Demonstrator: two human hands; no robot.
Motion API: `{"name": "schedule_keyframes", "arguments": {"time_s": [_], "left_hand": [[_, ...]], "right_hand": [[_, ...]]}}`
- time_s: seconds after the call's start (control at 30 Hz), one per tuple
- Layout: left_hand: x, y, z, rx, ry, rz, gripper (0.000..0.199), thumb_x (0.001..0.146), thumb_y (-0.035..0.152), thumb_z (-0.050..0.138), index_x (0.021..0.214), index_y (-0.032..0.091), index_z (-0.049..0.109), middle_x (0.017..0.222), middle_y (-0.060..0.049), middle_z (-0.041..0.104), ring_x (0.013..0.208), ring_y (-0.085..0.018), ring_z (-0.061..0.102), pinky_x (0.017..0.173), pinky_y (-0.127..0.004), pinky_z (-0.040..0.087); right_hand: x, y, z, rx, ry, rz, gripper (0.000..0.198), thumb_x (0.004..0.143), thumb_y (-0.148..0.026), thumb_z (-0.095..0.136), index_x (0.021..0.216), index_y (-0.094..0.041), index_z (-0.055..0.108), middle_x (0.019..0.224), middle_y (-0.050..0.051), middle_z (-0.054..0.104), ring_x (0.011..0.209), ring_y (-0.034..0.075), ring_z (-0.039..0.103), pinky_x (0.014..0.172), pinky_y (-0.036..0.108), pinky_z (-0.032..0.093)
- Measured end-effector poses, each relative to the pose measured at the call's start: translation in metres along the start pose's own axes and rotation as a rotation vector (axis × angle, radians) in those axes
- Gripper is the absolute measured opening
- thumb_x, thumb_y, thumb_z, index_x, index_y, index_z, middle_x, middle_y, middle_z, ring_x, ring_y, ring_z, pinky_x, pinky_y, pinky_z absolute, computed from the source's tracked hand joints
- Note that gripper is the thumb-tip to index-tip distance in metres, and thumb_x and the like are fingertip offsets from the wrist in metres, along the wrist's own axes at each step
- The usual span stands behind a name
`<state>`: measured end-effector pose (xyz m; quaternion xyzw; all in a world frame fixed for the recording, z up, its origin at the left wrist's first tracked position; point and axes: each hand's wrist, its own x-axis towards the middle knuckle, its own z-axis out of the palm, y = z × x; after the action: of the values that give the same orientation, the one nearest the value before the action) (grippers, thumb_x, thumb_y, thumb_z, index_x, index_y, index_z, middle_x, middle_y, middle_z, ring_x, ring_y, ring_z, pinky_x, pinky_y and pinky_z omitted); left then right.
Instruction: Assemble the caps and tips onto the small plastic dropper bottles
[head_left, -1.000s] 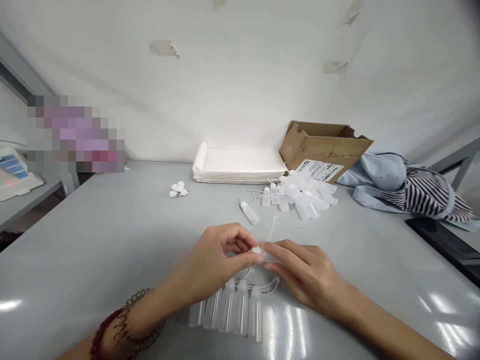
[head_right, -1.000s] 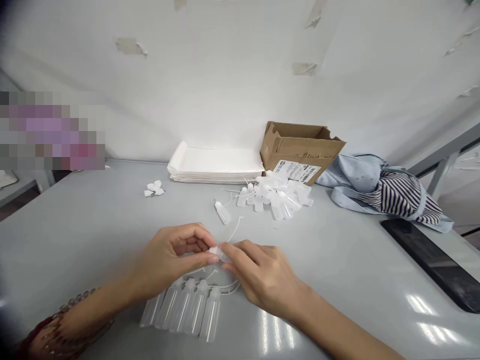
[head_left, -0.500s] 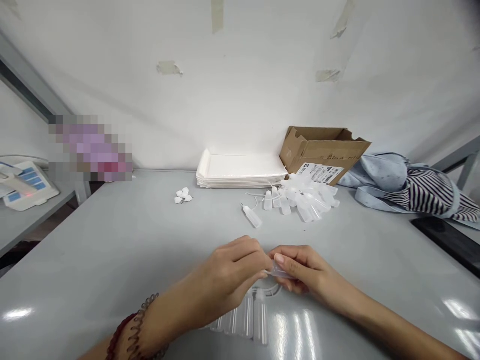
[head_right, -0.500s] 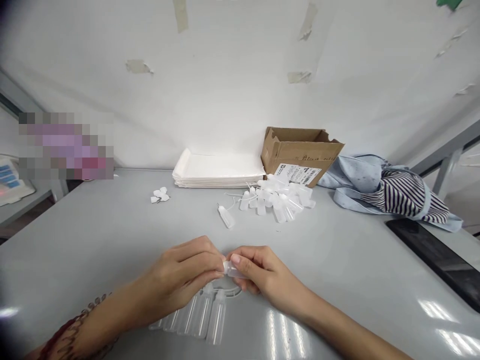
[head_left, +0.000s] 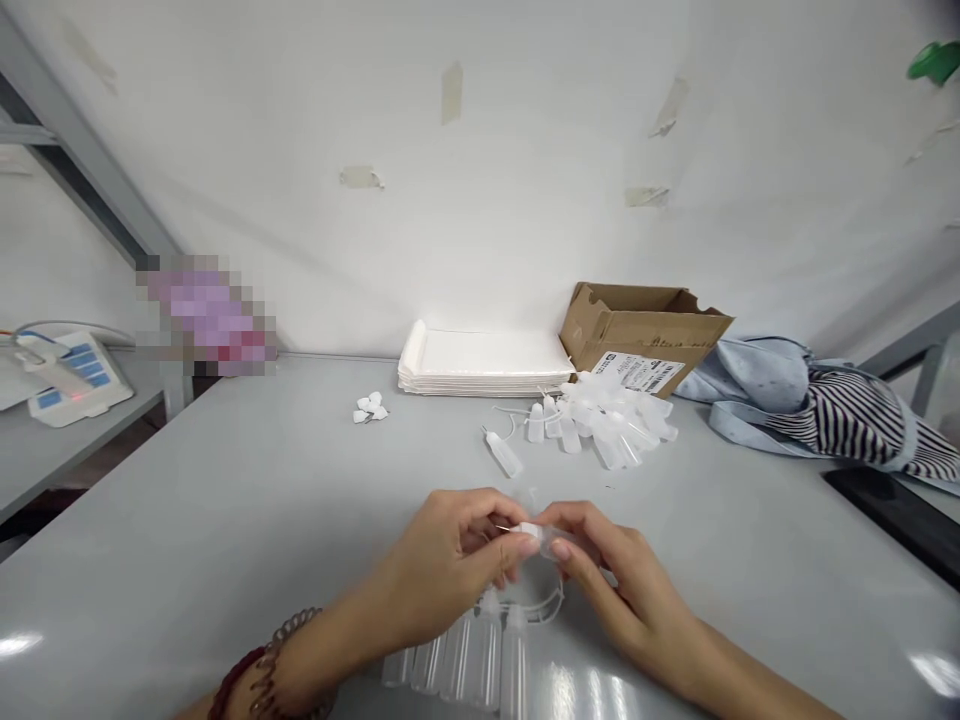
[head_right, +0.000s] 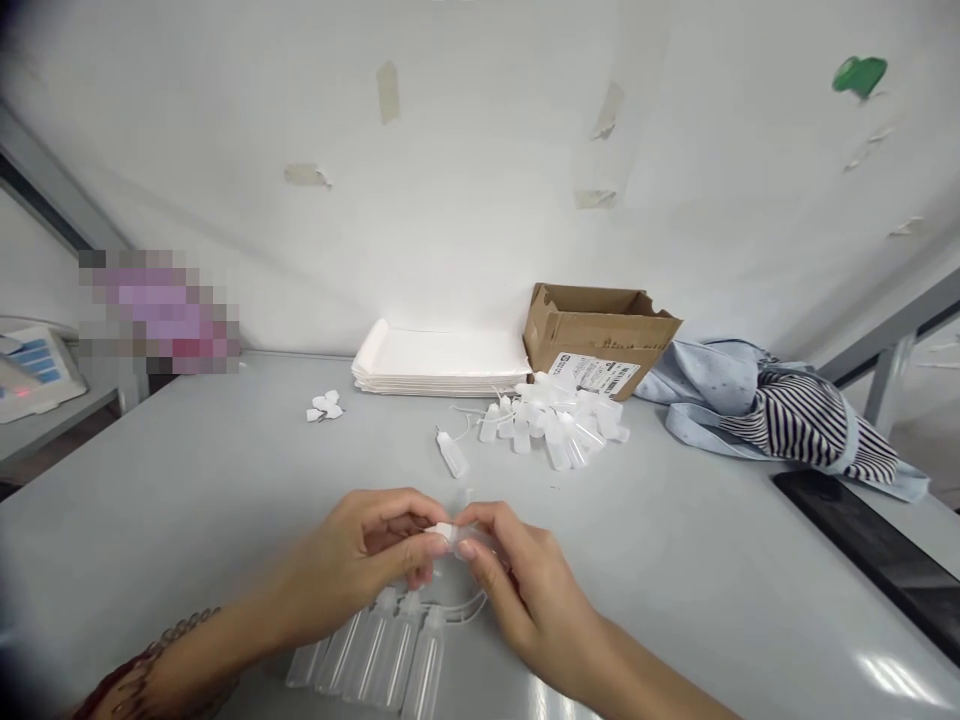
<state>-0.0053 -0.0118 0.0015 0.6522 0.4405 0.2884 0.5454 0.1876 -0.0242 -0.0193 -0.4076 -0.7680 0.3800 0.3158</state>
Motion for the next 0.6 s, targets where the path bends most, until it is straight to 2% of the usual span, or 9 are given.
{"name": "schedule_keyframes", "arguments": {"time_s": [0.1, 0.17, 0.27, 0.33, 0.37, 0.4, 0.47, 0.53, 0.6], "left_hand": [[0.000, -0.002, -0.002, 0.114, 0.042, 0.242, 0.014, 0.081, 0.017, 0.057, 0.091, 0.020, 0.067, 0.087, -0.003, 0.066, 0.080, -0.015, 0.061, 0.073, -0.026, 0.051], [0.000, -0.002, -0.002, 0.162, 0.048, 0.309, 0.020, 0.079, 0.016, 0.060, 0.098, 0.021, 0.066, 0.093, -0.004, 0.066, 0.085, -0.016, 0.060, 0.079, -0.028, 0.050], [-0.001, 0.000, -0.003, 0.198, 0.133, 0.257, 0.038, 0.075, 0.026, 0.069, 0.112, 0.024, 0.060, 0.098, -0.003, 0.066, 0.089, -0.018, 0.059, 0.084, -0.031, 0.048], [-0.001, 0.002, -0.004, 0.213, 0.195, 0.181, 0.031, 0.079, 0.034, 0.064, 0.107, 0.023, 0.061, 0.095, -0.003, 0.066, 0.087, -0.018, 0.058, 0.081, -0.031, 0.048], [-0.001, 0.002, -0.004, 0.217, 0.187, 0.131, 0.024, 0.082, 0.038, 0.059, 0.099, 0.021, 0.064, 0.089, -0.002, 0.066, 0.083, -0.017, 0.058, 0.076, -0.029, 0.048], [-0.001, 0.002, -0.003, 0.219, 0.152, 0.076, 0.024, 0.086, 0.041, 0.053, 0.088, 0.020, 0.065, 0.082, -0.002, 0.066, 0.077, -0.016, 0.058, 0.070, -0.027, 0.048], [-0.001, 0.001, -0.002, 0.214, 0.044, -0.017, 0.039, 0.090, 0.045, 0.043, 0.069, 0.017, 0.061, 0.067, -0.001, 0.062, 0.064, -0.014, 0.056, 0.059, -0.024, 0.045], [-0.002, 0.000, -0.001, 0.199, -0.032, -0.045, 0.044, 0.091, 0.046, 0.039, 0.064, 0.016, 0.057, 0.062, -0.001, 0.060, 0.058, -0.013, 0.054, 0.055, -0.023, 0.042], [-0.002, -0.001, 0.000, 0.216, -0.039, -0.001, 0.040, 0.092, 0.042, 0.039, 0.068, 0.016, 0.059, 0.064, -0.001, 0.061, 0.059, -0.013, 0.054, 0.057, -0.023, 0.042]], "right_hand": [[0.000, 0.000, 0.001, 0.067, 0.006, 0.040, 0.014, 0.096, -0.032, 0.035, 0.095, -0.022, 0.046, 0.063, -0.004, 0.049, 0.053, 0.012, 0.046, 0.047, 0.021, 0.036], [0.000, 0.001, 0.001, 0.080, 0.013, 0.024, 0.012, 0.096, -0.031, 0.035, 0.093, -0.023, 0.042, 0.063, -0.005, 0.047, 0.054, 0.011, 0.046, 0.048, 0.021, 0.037], [-0.001, 0.004, 0.001, -0.024, 0.035, -0.039, 0.005, 0.096, -0.027, 0.035, 0.093, -0.024, 0.038, 0.060, -0.006, 0.043, 0.050, 0.011, 0.043, 0.045, 0.020, 0.034], [-0.002, 0.008, 0.002, -0.134, 0.058, -0.106, 0.001, 0.095, -0.024, 0.035, 0.095, -0.024, 0.036, 0.058, -0.008, 0.041, 0.045, 0.010, 0.038, 0.041, 0.020, 0.030], [-0.003, 0.009, 0.003, -0.193, 0.070, -0.143, 0.003, 0.095, -0.022, 0.035, 0.097, -0.024, 0.035, 0.058, -0.008, 0.042, 0.043, 0.010, 0.036, 0.040, 0.020, 0.030], [-0.003, 0.011, 0.004, -0.251, 0.084, -0.183, 0.004, 0.095, -0.021, 0.035, 0.099, -0.024, 0.035, 0.059, -0.007, 0.045, 0.042, 0.009, 0.036, 0.040, 0.020, 0.030], [-0.004, 0.014, 0.005, -0.345, 0.117, -0.262, 0.006, 0.095, -0.021, 0.035, 0.100, -0.023, 0.034, 0.065, -0.004, 0.052, 0.042, 0.009, 0.039, 0.041, 0.020, 0.033], [-0.004, 0.015, 0.006, -0.377, 0.134, -0.300, 0.005, 0.095, -0.021, 0.034, 0.100, -0.023, 0.035, 0.068, -0.003, 0.055, 0.044, 0.010, 0.041, 0.044, 0.021, 0.035], [-0.003, 0.013, 0.006, -0.315, 0.106, -0.251, 0.002, 0.096, -0.022, 0.035, 0.097, -0.023, 0.036, 0.065, -0.004, 0.053, 0.045, 0.010, 0.040, 0.044, 0.021, 0.034]]}}
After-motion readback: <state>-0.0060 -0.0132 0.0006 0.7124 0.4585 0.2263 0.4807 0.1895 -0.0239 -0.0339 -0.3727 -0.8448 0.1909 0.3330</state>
